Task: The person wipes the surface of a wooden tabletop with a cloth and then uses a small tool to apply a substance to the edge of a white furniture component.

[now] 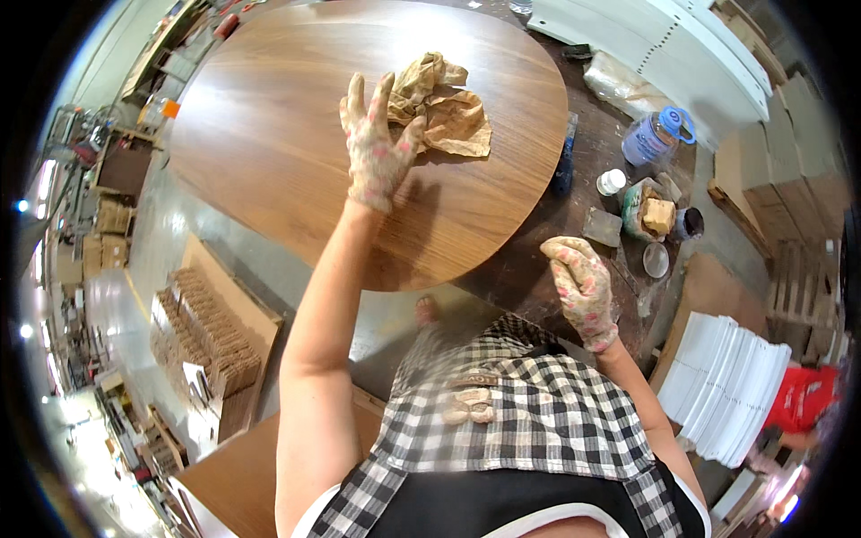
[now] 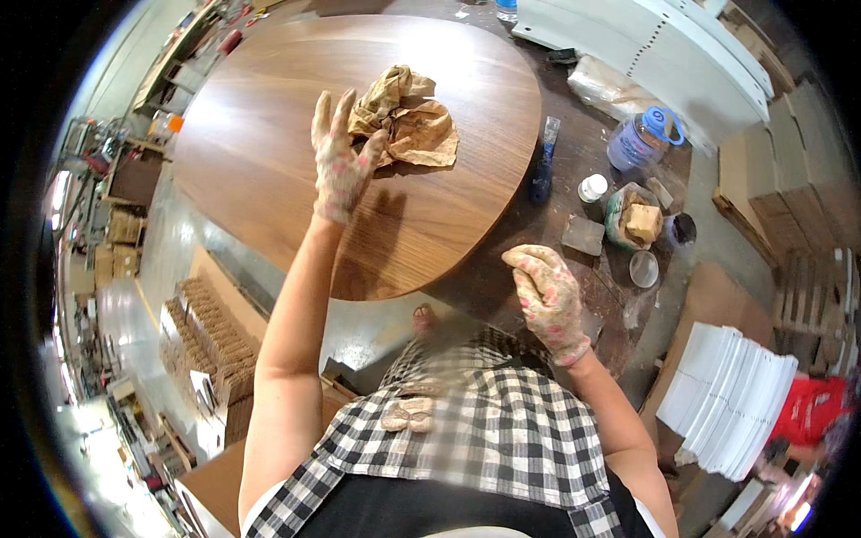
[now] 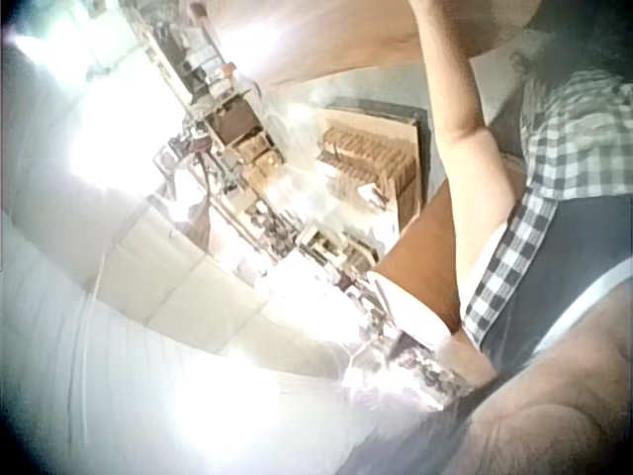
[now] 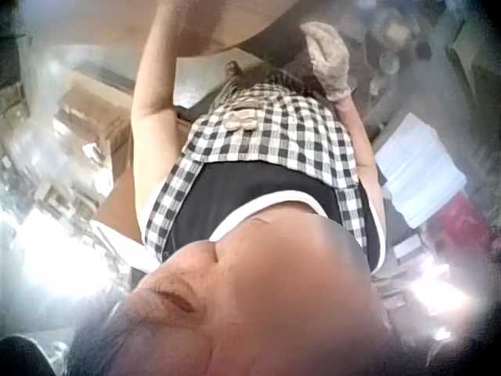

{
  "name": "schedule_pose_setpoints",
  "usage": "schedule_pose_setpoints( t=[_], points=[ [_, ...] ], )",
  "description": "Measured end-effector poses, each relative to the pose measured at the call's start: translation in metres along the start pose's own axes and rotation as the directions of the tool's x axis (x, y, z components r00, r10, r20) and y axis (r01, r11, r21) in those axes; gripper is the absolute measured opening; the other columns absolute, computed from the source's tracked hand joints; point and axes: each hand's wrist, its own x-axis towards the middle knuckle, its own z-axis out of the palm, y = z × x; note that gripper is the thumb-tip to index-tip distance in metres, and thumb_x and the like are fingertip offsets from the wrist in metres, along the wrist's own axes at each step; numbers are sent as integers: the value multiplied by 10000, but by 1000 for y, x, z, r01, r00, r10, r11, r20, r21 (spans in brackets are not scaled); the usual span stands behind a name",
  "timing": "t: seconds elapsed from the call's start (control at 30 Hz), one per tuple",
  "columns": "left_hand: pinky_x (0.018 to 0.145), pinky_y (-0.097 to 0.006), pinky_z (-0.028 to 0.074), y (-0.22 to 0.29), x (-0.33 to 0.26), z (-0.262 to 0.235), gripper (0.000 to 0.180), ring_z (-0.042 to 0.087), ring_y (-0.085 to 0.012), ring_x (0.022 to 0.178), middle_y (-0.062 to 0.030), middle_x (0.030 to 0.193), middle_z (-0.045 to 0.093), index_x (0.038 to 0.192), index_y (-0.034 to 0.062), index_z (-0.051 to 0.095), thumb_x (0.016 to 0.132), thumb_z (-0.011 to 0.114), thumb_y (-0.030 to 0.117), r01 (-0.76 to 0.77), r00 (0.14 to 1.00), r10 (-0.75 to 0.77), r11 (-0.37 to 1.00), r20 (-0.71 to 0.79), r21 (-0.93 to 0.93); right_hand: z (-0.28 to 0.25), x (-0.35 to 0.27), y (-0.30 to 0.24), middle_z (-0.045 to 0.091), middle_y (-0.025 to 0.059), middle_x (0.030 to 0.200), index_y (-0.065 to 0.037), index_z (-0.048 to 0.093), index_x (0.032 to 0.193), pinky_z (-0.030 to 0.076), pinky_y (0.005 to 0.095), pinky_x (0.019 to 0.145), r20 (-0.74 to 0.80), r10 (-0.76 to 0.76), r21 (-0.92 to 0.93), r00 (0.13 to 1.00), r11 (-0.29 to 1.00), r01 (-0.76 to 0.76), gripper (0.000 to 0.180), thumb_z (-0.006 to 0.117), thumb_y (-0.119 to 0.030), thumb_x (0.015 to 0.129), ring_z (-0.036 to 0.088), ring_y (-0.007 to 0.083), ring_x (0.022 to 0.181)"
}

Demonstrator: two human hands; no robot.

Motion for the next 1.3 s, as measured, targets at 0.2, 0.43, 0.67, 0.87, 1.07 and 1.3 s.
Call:
schedule_pose_setpoints(
  t=[0.2, 0.43, 0.67, 0.87, 1.07, 1.3],
  points=[
    [984, -460, 441, -44, 27, 16, 490, 550, -367, 1146, -133, 1221, 614, 1245, 114, 592, 807, 753, 263, 46, 897, -50, 999, 439, 21, 65, -14, -39, 658, 133, 1043, -9, 673, 1059, 524, 345, 828, -170, 198, 57, 965, 980, -191, 183, 580, 19, 904, 655, 268, 934],
    [898, -470, 437, -74, 9, 3, 430, 558, -367, 1008, -148, 1083, 610, 1180, 79, 581, 810, 744, 222, -121, 898, 171, 982, 405, -146, 96, -7, -38, 637, 157, 1005, -16, 640, 1112, 517, 369, 785, -302, 247, -400, 921, 844, -357, 251, 552, 4, 878, 635, 316, 890],
    [848, -378, 513, -42, -3, -37, 327, 616, -257, 983, -105, 1034, 669, 1148, 36, 608, 854, 715, 130, 618, 729, -149, 562, 668, -549, 83, 2, -60, 630, 104, 1124, -9, 590, 1253, 520, 352, 815, -399, 247, -151, 883, 932, -329, 336, 572, -37, 919, 622, 199, 922],
    [953, -390, 508, 72, -54, -81, 471, 593, -276, 1156, -186, 1166, 639, 1283, -24, 549, 869, 696, 145, 203, 660, 512, 583, 550, -786, 81, 5, -90, 508, 145, 1373, -19, 531, 1333, 385, 409, 1107, -423, 109, 112, 900, 991, -68, 511, 708, -187, 883, 439, 268, 1346],
    [947, -395, 494, 32, -41, -81, 285, 611, -274, 1070, -135, 1150, 653, 1175, 29, 653, 893, 659, 73, 405, 718, 117, 731, 686, -548, 27, -32, -47, 652, 102, 1082, -13, 577, 1128, 598, 271, 764, -275, 575, 563, 770, 746, -356, 186, 594, -97, 964, 673, 134, 904],
    [974, -437, 442, -6, -38, -44, 288, 556, -334, 1101, -112, 1153, 627, 1107, 74, 666, 823, 660, 24, -271, 796, 403, 904, 452, -330, 86, 3, 7, 620, 27, 926, -39, 597, 1006, 528, 275, 750, -404, 442, 586, 801, 797, -145, 93, 632, -95, 941, 620, 111, 856]
  ],
)
